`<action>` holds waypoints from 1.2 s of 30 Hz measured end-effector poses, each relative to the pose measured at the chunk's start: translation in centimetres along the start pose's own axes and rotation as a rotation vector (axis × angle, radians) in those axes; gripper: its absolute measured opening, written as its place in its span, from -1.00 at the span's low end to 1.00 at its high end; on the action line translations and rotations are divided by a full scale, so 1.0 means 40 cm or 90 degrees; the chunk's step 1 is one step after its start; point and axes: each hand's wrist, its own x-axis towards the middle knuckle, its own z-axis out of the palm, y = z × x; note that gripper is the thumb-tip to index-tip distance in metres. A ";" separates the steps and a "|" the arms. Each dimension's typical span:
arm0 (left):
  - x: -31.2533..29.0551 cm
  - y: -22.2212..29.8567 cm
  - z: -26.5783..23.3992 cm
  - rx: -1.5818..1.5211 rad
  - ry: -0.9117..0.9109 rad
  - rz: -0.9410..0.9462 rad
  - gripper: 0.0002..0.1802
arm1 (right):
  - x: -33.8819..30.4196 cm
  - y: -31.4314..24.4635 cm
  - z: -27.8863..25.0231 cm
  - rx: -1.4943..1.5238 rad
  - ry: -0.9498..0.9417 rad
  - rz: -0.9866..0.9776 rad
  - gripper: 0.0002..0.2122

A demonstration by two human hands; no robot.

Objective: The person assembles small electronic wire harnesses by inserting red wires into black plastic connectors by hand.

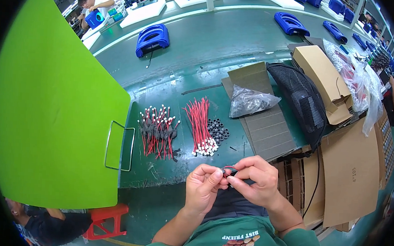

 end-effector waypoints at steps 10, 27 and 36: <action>0.013 -0.005 -0.020 -0.058 -0.021 -0.053 -0.83 | -0.011 -0.007 0.007 -0.016 -0.011 -0.002 -0.85; 0.011 0.012 -0.029 0.087 -0.016 -0.043 -0.82 | -0.018 0.004 0.019 -0.129 0.028 -0.153 -0.82; 0.005 -0.012 -0.033 0.113 -0.010 0.000 -0.83 | -0.036 0.013 0.046 -0.153 0.028 -0.097 -0.84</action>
